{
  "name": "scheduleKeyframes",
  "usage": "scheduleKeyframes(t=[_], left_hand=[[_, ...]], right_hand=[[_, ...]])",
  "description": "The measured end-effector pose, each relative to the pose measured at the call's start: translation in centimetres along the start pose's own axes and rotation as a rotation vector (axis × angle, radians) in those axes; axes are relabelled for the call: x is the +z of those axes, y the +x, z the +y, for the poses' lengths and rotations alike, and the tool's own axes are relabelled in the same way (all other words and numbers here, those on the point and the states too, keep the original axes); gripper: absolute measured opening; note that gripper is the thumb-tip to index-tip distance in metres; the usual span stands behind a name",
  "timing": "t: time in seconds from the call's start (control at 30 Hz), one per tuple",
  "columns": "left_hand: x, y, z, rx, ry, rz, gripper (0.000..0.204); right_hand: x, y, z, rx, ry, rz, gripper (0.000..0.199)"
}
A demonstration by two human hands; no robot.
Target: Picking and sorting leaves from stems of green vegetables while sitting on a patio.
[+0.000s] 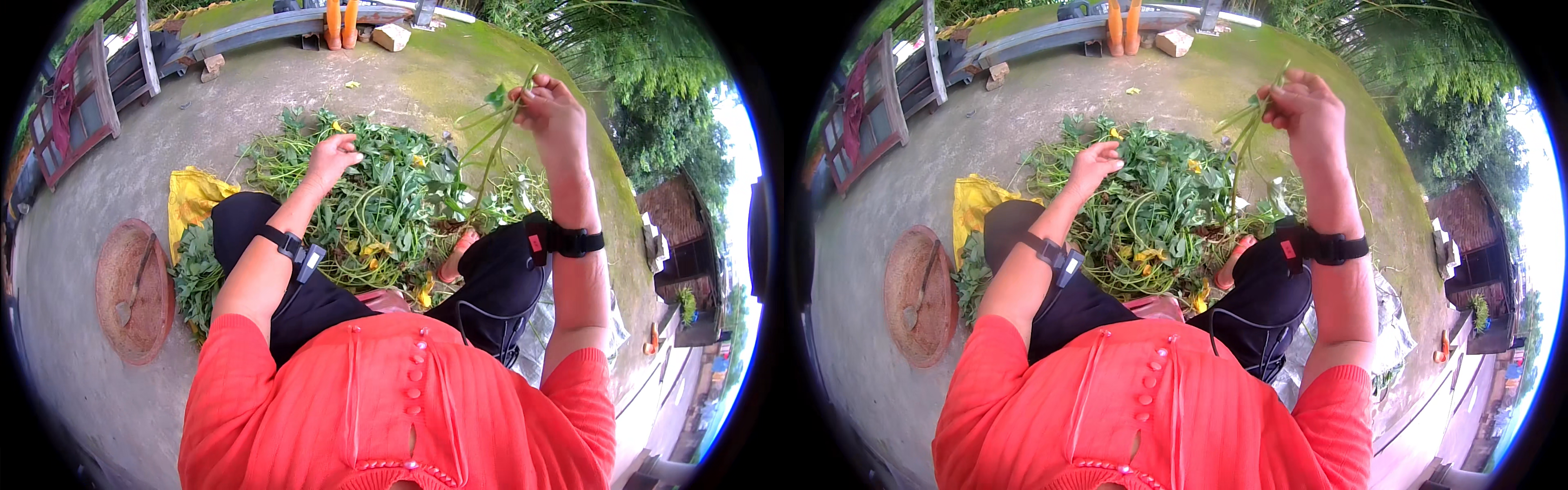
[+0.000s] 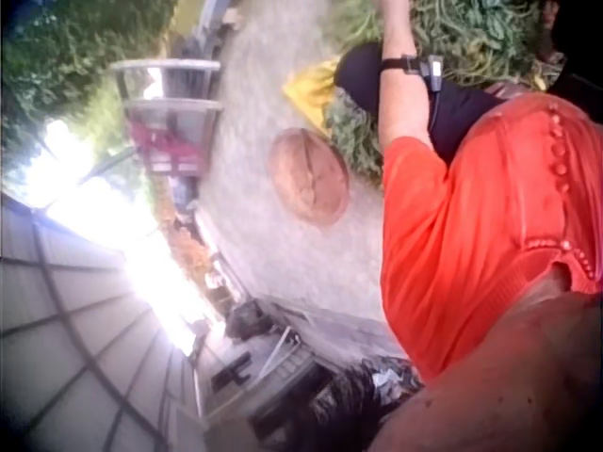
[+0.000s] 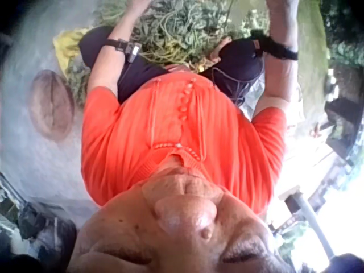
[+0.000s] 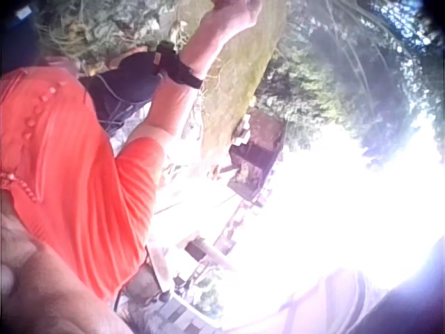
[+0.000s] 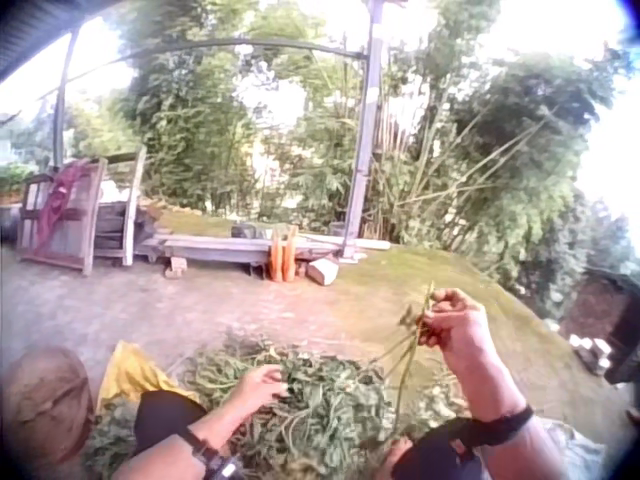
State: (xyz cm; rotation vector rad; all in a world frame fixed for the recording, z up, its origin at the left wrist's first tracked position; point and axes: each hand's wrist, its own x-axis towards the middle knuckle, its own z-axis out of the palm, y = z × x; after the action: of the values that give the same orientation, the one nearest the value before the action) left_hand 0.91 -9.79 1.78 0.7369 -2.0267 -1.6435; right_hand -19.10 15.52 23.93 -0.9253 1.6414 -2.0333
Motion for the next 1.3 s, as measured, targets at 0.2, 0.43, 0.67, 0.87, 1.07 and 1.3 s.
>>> scheduleKeyframes(t=[0.2,0.43,0.67,0.87,1.07,1.3], left_hand=[[3.7,-4.1,7.7,0.239,-0.223,-0.409,0.053],[6.6,-4.5,5.1,-0.245,-0.670,-0.534,0.021],[5.7,-2.4,2.6,-0.300,-0.920,-0.427,0.019],[4.7,-1.0,1.7,-0.352,-1.110,-0.400,0.023],[4.0,0.1,1.3,-0.247,-0.557,-0.162,0.014],[4.4,0.4,0.9,-0.076,-0.042,-0.262,0.015]], right_hand=[[3.1,-2.9,7.9,0.418,0.056,-0.198,0.024],[5.6,-4.0,11.0,0.290,-0.191,-0.099,0.028],[3.8,-10.2,16.4,0.397,-0.458,-0.537,0.028],[3.9,-9.6,12.3,0.494,-0.217,-0.298,0.019],[2.3,-9.3,11.9,0.527,0.082,-0.188,0.024],[1.2,-9.6,13.2,0.566,0.184,-0.141,0.026]])
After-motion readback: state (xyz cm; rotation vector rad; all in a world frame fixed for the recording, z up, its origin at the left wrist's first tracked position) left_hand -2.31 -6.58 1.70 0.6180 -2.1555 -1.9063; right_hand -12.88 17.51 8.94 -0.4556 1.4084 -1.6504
